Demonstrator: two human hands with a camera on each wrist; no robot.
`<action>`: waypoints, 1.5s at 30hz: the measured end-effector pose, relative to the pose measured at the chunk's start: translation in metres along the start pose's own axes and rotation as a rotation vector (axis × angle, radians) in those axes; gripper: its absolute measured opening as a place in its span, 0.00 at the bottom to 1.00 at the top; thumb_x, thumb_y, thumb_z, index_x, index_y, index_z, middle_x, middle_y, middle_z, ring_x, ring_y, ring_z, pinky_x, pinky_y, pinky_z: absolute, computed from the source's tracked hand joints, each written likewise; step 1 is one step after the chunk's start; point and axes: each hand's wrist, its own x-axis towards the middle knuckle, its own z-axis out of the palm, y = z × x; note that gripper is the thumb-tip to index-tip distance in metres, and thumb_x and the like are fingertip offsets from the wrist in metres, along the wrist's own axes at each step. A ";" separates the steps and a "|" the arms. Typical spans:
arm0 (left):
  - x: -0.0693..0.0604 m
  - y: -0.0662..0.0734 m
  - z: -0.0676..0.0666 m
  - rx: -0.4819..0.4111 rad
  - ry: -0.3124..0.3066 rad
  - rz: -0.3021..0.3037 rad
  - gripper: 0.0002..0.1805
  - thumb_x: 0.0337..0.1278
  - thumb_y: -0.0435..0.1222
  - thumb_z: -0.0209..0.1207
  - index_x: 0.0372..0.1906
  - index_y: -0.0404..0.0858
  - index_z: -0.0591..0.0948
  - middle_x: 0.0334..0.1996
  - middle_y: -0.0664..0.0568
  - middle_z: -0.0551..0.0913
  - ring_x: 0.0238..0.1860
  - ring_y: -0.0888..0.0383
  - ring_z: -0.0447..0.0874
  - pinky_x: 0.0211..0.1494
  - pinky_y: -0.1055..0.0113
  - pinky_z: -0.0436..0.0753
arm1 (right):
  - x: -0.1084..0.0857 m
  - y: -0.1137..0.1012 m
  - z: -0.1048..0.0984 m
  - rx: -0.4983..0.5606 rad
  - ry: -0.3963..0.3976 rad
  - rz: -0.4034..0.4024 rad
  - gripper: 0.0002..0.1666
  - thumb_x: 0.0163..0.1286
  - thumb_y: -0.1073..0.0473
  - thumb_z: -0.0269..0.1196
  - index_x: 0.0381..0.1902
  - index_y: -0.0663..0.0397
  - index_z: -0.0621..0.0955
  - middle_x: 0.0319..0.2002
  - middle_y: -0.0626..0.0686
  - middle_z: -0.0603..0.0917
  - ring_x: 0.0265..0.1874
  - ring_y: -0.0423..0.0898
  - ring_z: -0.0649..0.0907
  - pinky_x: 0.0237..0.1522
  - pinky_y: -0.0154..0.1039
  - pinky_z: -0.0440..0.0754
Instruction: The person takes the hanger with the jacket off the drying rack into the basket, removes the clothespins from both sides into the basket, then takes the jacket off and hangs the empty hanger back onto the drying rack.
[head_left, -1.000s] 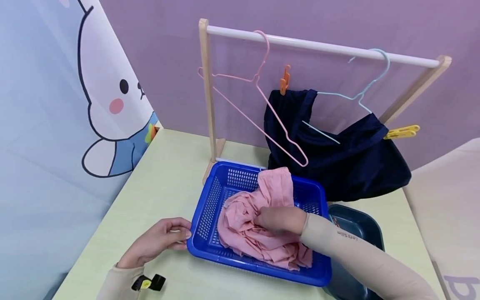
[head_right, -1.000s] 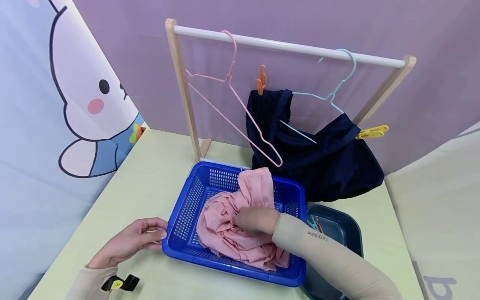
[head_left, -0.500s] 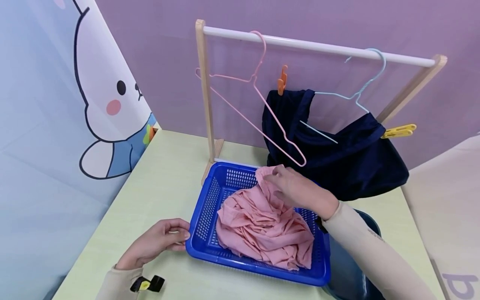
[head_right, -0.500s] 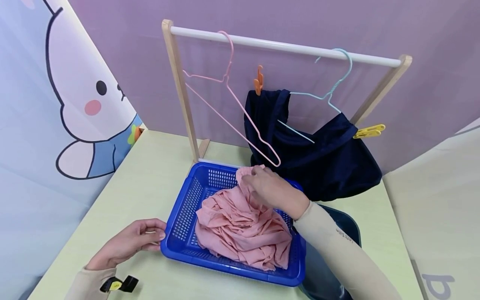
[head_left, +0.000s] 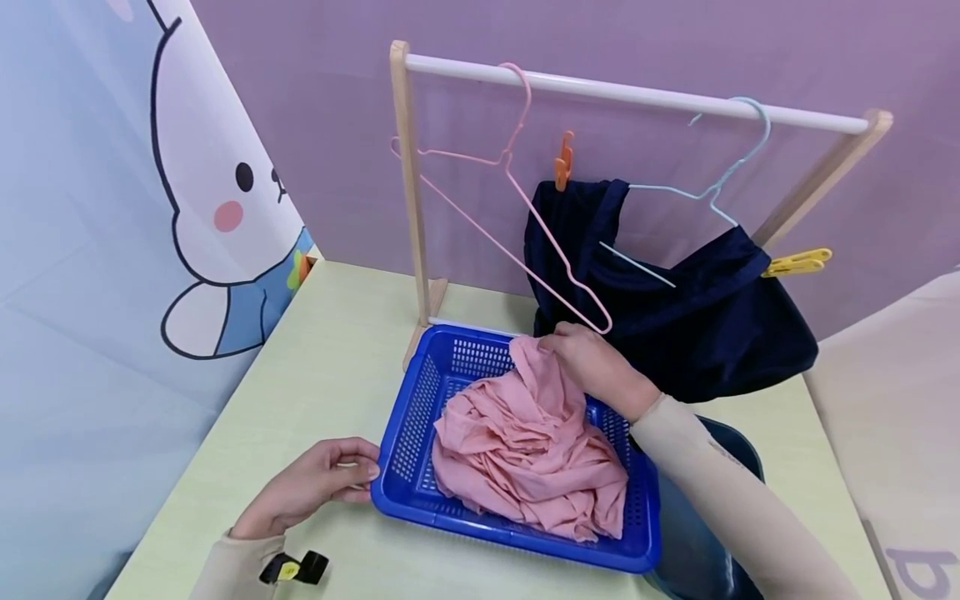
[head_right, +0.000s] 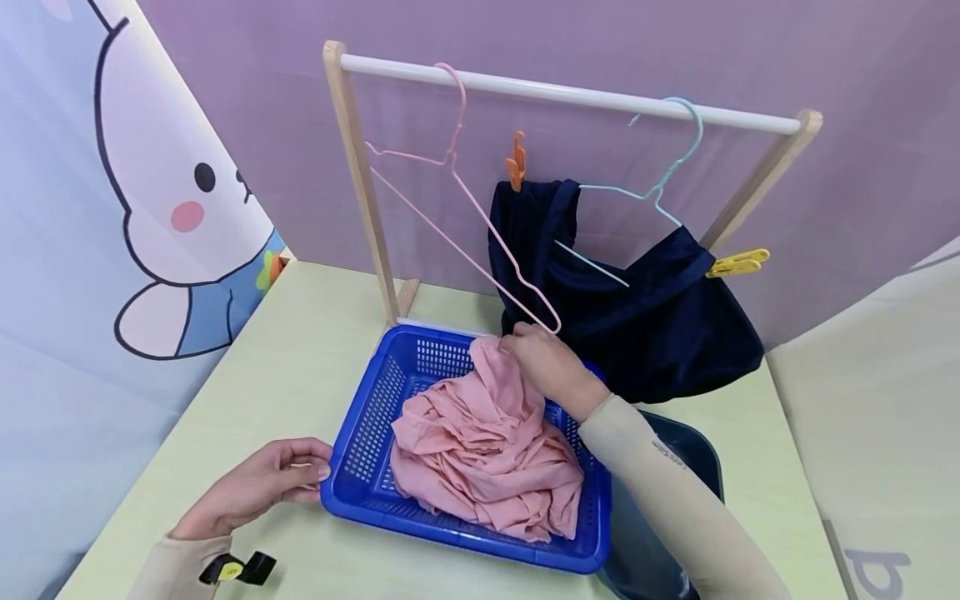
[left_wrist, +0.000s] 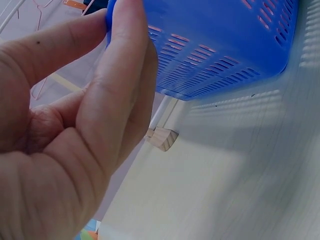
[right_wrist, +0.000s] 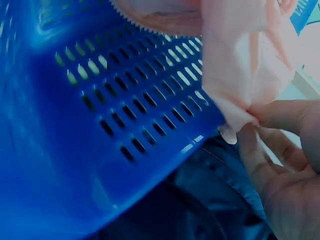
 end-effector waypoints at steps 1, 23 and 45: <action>0.000 0.000 0.000 0.000 -0.001 0.000 0.15 0.68 0.32 0.61 0.51 0.24 0.76 0.40 0.42 0.83 0.41 0.52 0.85 0.49 0.48 0.84 | -0.002 -0.003 -0.003 0.010 -0.014 -0.010 0.16 0.68 0.77 0.61 0.46 0.58 0.87 0.35 0.55 0.81 0.34 0.47 0.82 0.40 0.41 0.85; 0.000 -0.002 0.001 0.024 0.020 0.017 0.17 0.69 0.33 0.61 0.52 0.22 0.76 0.40 0.42 0.83 0.41 0.52 0.86 0.49 0.48 0.84 | -0.002 -0.055 0.027 -0.018 -0.759 -0.125 0.12 0.67 0.69 0.60 0.26 0.49 0.76 0.23 0.45 0.75 0.27 0.39 0.76 0.36 0.31 0.76; 0.003 0.043 0.027 0.716 0.459 0.102 0.28 0.60 0.48 0.69 0.60 0.37 0.78 0.49 0.46 0.83 0.46 0.51 0.85 0.42 0.56 0.87 | -0.041 -0.063 -0.054 0.068 -0.417 0.120 0.19 0.72 0.61 0.64 0.60 0.59 0.80 0.51 0.57 0.81 0.52 0.54 0.80 0.56 0.51 0.80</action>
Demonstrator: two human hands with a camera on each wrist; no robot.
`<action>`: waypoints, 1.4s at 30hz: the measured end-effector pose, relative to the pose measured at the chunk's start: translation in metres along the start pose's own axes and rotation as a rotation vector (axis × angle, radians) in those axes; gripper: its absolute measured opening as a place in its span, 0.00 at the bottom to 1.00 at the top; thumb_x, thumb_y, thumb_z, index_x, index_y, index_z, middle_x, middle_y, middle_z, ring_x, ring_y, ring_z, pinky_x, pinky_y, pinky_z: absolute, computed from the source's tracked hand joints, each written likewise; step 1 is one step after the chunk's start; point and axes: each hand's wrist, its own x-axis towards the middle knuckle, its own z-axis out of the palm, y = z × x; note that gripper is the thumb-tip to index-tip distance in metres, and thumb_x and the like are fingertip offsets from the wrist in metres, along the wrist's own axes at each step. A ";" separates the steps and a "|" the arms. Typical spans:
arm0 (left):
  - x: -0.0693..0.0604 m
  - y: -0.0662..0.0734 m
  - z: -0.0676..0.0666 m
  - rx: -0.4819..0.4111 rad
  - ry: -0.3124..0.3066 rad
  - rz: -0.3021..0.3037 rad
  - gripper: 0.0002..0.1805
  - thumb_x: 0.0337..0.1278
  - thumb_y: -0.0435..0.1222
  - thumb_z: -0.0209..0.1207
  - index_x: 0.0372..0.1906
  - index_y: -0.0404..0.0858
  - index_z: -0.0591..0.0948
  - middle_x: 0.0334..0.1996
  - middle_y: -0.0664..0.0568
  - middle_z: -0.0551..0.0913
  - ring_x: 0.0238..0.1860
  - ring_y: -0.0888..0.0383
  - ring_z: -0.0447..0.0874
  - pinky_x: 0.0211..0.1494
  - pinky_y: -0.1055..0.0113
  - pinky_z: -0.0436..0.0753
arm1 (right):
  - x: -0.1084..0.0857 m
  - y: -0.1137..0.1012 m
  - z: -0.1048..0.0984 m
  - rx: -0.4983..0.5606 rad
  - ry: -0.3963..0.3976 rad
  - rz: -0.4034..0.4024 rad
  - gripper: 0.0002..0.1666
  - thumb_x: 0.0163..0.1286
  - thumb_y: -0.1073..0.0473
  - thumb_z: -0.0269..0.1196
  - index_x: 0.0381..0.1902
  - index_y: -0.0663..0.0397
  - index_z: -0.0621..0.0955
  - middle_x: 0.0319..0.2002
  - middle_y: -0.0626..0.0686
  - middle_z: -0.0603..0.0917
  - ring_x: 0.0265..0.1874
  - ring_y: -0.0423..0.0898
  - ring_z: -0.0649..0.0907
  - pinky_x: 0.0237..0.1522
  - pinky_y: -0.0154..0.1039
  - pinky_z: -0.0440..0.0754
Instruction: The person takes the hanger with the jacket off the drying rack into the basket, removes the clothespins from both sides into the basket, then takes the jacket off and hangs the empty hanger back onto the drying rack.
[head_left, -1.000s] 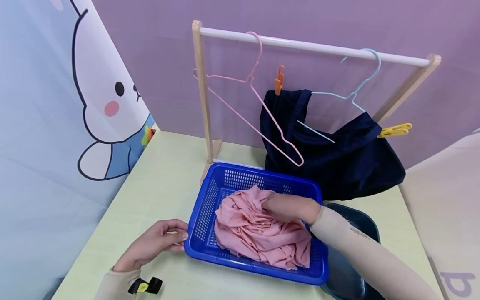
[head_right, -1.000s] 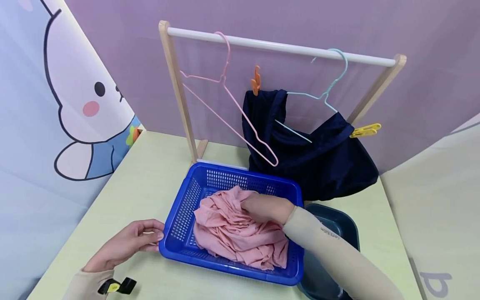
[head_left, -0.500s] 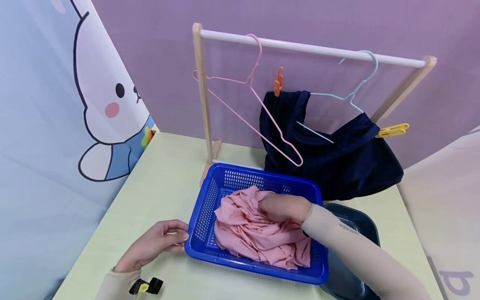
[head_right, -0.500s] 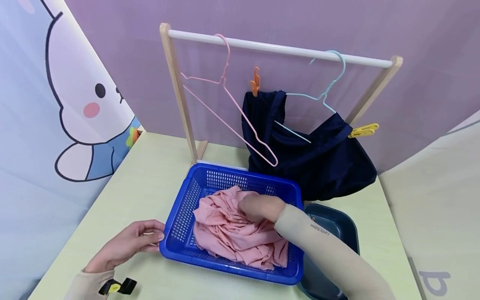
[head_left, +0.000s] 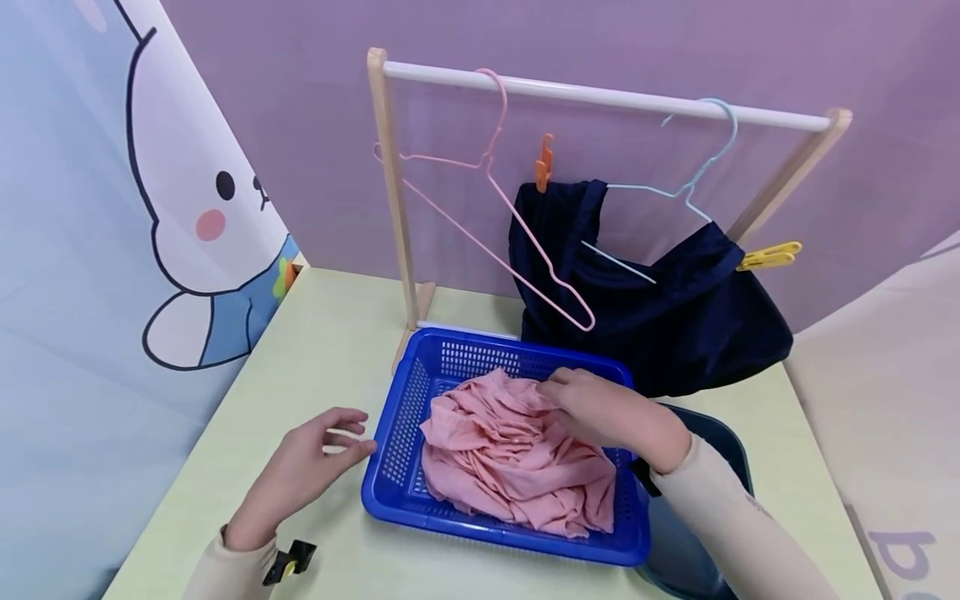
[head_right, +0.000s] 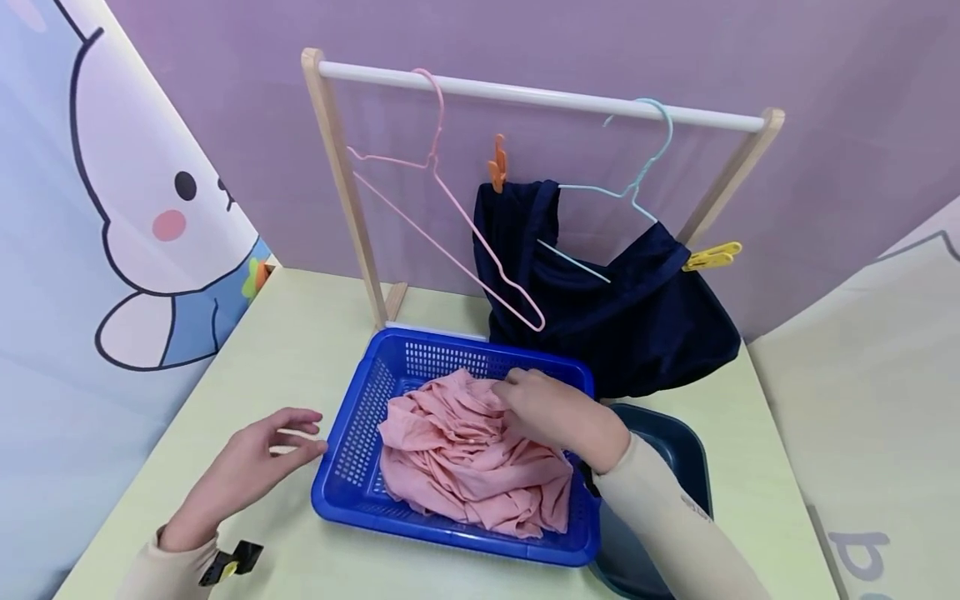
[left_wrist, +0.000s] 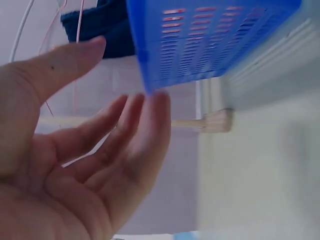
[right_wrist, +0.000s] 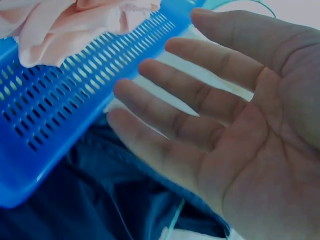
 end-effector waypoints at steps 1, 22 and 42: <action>0.001 0.005 -0.001 0.054 0.036 0.039 0.28 0.61 0.47 0.69 0.60 0.37 0.78 0.51 0.45 0.83 0.48 0.49 0.85 0.44 0.55 0.87 | -0.004 -0.001 0.000 -0.022 0.021 0.013 0.20 0.72 0.60 0.64 0.60 0.58 0.80 0.53 0.58 0.81 0.54 0.56 0.80 0.57 0.52 0.80; 0.028 0.060 0.013 0.560 0.205 0.465 0.32 0.60 0.47 0.69 0.64 0.32 0.77 0.60 0.37 0.78 0.59 0.40 0.78 0.56 0.45 0.81 | -0.068 0.002 0.025 -0.073 0.368 0.064 0.24 0.65 0.58 0.72 0.57 0.59 0.82 0.51 0.59 0.82 0.48 0.55 0.83 0.48 0.56 0.84; 0.049 0.070 0.012 0.357 0.161 0.499 0.29 0.65 0.43 0.65 0.66 0.32 0.74 0.60 0.37 0.77 0.56 0.41 0.81 0.51 0.49 0.83 | -0.109 0.065 -0.049 -0.116 1.051 0.387 0.14 0.69 0.68 0.62 0.52 0.68 0.81 0.36 0.65 0.82 0.34 0.59 0.80 0.34 0.53 0.74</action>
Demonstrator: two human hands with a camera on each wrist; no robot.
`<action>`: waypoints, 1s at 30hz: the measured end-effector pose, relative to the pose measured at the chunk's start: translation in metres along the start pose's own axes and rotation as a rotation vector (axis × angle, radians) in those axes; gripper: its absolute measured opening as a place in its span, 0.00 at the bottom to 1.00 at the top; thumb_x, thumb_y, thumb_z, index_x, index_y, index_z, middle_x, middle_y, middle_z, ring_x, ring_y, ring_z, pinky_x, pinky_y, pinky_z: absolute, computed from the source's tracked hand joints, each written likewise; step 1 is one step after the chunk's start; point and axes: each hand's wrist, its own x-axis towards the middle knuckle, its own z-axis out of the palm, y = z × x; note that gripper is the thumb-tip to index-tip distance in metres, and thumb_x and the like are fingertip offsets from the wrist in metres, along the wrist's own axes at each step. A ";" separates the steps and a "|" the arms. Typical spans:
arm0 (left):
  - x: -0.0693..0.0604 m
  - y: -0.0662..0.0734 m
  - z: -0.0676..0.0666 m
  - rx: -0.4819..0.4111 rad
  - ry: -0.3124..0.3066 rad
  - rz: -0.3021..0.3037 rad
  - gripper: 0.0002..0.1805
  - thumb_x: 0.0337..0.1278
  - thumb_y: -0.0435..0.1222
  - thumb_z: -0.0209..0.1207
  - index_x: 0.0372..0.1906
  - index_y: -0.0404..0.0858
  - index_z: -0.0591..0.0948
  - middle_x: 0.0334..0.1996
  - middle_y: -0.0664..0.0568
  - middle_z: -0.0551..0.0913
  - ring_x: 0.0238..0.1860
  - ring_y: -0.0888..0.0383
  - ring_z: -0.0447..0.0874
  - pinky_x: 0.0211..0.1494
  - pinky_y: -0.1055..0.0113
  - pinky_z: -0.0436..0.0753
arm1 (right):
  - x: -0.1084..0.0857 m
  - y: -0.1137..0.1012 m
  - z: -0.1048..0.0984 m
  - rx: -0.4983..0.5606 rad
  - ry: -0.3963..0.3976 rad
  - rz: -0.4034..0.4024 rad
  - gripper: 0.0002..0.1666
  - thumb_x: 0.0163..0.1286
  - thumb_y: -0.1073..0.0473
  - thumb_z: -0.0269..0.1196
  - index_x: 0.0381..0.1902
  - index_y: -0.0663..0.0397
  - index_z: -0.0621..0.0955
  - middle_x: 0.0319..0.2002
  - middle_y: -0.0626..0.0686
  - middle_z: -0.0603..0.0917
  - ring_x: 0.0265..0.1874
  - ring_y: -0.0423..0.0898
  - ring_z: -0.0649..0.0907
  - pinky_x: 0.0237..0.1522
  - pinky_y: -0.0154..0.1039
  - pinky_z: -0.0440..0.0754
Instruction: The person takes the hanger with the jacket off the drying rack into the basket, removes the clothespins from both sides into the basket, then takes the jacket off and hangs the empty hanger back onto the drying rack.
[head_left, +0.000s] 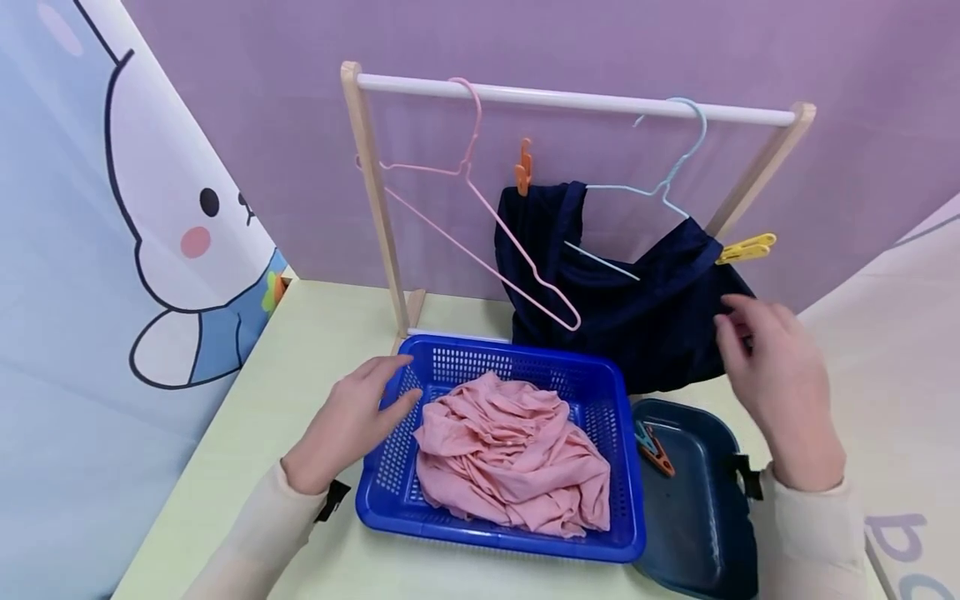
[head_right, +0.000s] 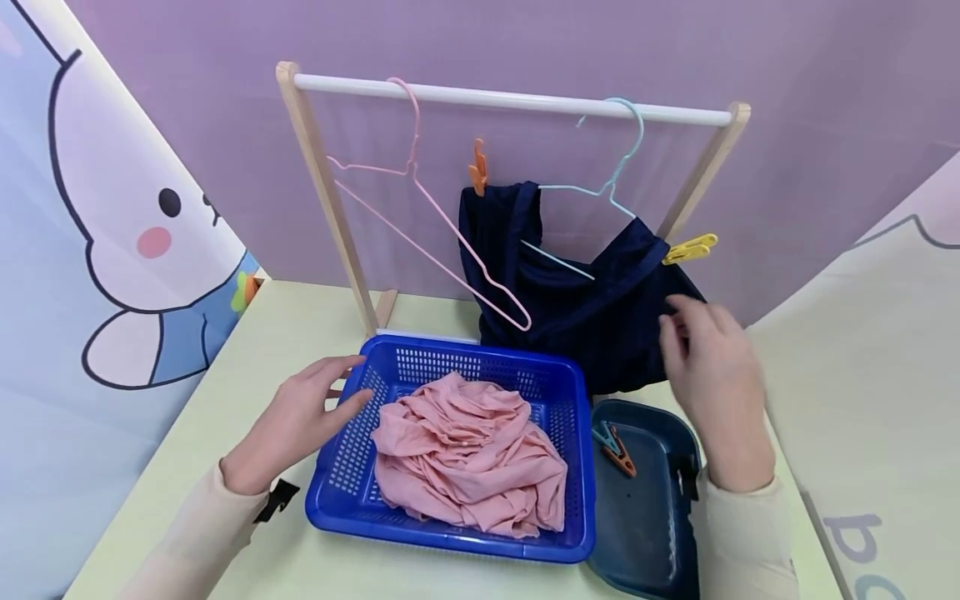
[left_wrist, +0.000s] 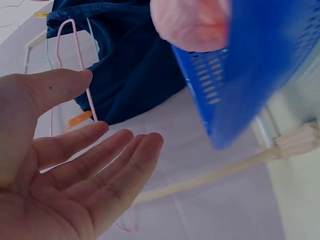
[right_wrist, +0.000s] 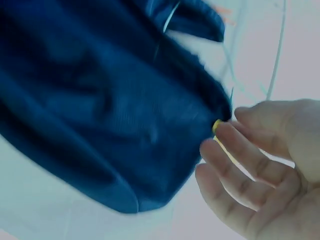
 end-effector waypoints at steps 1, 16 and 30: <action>0.003 0.001 -0.001 -0.002 0.009 0.015 0.29 0.65 0.43 0.65 0.66 0.32 0.74 0.60 0.37 0.78 0.56 0.41 0.81 0.51 0.49 0.83 | 0.004 0.004 -0.001 -0.019 0.019 0.023 0.14 0.70 0.67 0.62 0.52 0.69 0.81 0.35 0.65 0.82 0.33 0.60 0.80 0.33 0.53 0.73; 0.039 0.028 -0.005 -0.047 0.037 0.198 0.27 0.65 0.41 0.65 0.63 0.31 0.76 0.57 0.38 0.80 0.51 0.46 0.84 0.50 0.53 0.85 | 0.028 0.035 0.011 -0.111 0.094 0.068 0.13 0.74 0.60 0.61 0.37 0.68 0.83 0.28 0.65 0.80 0.32 0.62 0.79 0.32 0.60 0.73; 0.067 0.046 -0.034 -0.037 0.114 0.240 0.27 0.65 0.41 0.65 0.64 0.31 0.75 0.56 0.39 0.81 0.51 0.46 0.83 0.45 0.55 0.87 | 0.032 0.040 0.003 -0.084 0.146 0.051 0.15 0.74 0.60 0.59 0.36 0.71 0.81 0.28 0.66 0.78 0.32 0.63 0.77 0.32 0.59 0.71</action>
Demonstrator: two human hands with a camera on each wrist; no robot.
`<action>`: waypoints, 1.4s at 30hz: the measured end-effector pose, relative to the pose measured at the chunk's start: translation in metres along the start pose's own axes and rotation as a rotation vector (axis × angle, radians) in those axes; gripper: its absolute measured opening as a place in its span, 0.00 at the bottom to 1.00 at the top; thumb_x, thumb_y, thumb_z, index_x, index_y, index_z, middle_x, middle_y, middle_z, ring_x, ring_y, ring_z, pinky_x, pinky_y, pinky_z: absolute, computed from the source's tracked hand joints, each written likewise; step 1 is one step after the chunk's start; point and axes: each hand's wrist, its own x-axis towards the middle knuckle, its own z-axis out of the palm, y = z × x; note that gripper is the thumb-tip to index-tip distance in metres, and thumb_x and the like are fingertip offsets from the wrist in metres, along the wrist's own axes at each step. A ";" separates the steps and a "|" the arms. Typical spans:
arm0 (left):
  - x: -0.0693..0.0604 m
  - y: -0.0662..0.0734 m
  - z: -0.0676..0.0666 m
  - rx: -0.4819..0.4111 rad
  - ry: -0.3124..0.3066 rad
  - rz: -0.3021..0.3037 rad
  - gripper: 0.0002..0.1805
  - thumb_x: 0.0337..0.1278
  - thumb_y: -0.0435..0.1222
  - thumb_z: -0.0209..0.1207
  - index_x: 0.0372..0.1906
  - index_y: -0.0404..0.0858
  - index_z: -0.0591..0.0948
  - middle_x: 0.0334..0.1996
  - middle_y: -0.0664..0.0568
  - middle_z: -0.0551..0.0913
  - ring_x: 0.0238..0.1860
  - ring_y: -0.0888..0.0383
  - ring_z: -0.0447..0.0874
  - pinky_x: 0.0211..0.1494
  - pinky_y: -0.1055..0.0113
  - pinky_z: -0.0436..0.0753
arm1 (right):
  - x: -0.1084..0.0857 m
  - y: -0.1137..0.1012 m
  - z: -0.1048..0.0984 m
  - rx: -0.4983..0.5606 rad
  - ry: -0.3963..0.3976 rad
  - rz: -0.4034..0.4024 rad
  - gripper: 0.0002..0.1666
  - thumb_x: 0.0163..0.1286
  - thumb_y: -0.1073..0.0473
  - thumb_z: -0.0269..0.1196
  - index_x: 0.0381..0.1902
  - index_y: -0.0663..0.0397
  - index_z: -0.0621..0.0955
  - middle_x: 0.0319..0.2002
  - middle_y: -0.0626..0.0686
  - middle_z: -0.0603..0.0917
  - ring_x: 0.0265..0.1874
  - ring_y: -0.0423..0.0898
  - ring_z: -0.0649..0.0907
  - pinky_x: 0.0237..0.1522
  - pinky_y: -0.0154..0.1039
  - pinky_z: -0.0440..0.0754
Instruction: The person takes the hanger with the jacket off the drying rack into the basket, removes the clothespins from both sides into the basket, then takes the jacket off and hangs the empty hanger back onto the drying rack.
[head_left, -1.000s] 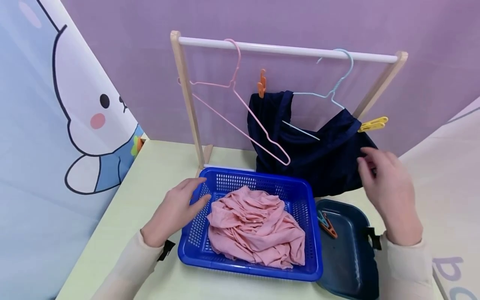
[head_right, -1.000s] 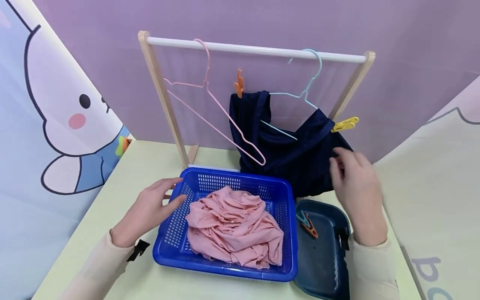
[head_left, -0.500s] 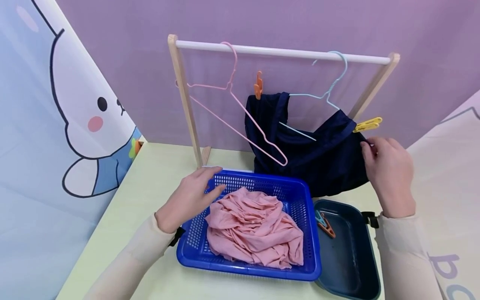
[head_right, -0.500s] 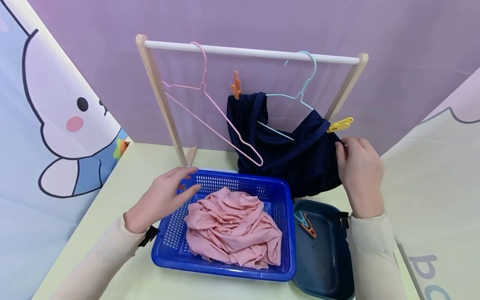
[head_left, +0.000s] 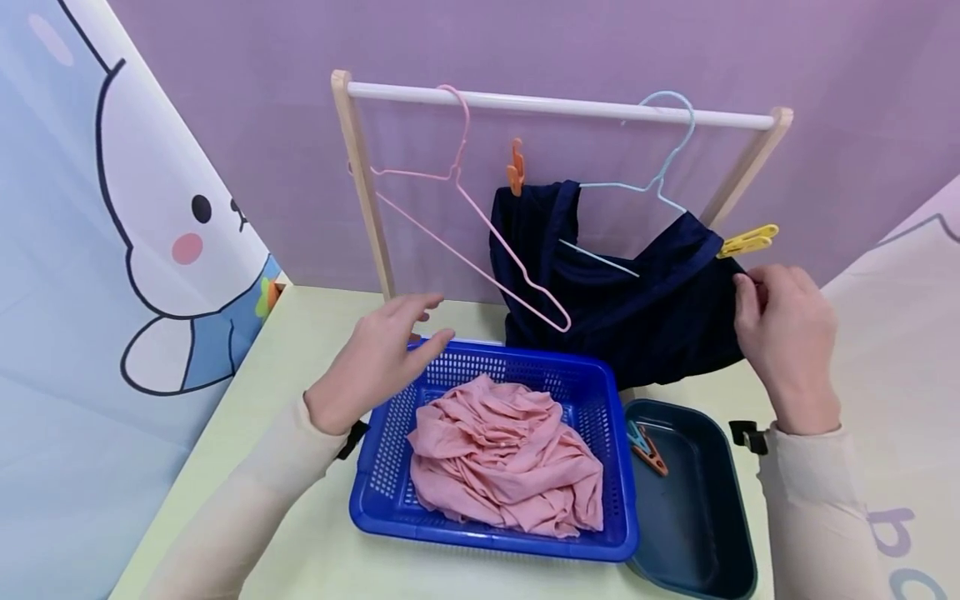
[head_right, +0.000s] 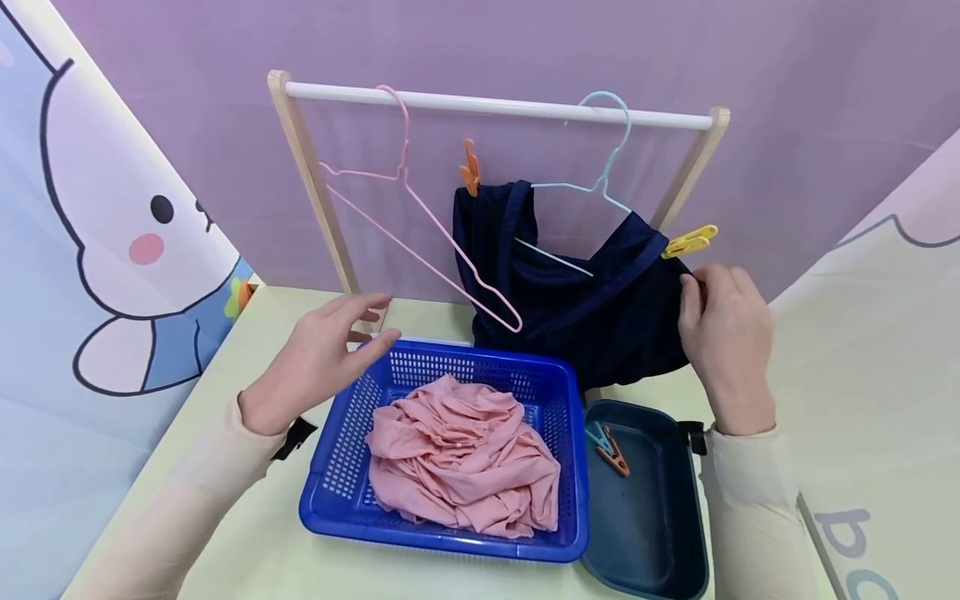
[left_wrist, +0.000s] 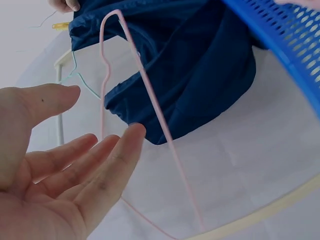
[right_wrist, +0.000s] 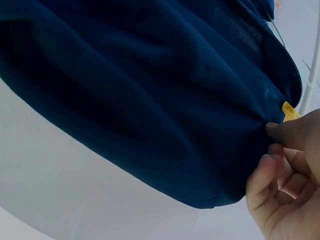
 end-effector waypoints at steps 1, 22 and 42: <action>0.003 0.001 -0.003 -0.005 0.007 0.003 0.27 0.65 0.40 0.66 0.64 0.31 0.75 0.56 0.40 0.81 0.51 0.47 0.83 0.44 0.56 0.87 | 0.001 0.000 -0.001 0.001 0.003 0.003 0.15 0.74 0.60 0.59 0.35 0.71 0.81 0.28 0.66 0.78 0.32 0.63 0.77 0.32 0.59 0.71; 0.047 0.006 -0.019 -0.019 0.089 0.085 0.26 0.65 0.38 0.66 0.63 0.31 0.76 0.55 0.40 0.81 0.44 0.50 0.86 0.43 0.58 0.88 | 0.012 0.002 -0.018 -0.018 0.075 0.015 0.14 0.73 0.61 0.61 0.35 0.71 0.81 0.27 0.65 0.77 0.29 0.62 0.76 0.25 0.49 0.62; 0.066 0.018 -0.017 -0.035 0.257 0.204 0.19 0.63 0.33 0.66 0.57 0.30 0.81 0.50 0.40 0.84 0.44 0.52 0.85 0.43 0.59 0.87 | -0.021 0.014 -0.058 -0.020 0.158 -0.028 0.14 0.72 0.63 0.59 0.37 0.75 0.80 0.28 0.67 0.75 0.26 0.59 0.71 0.32 0.28 0.57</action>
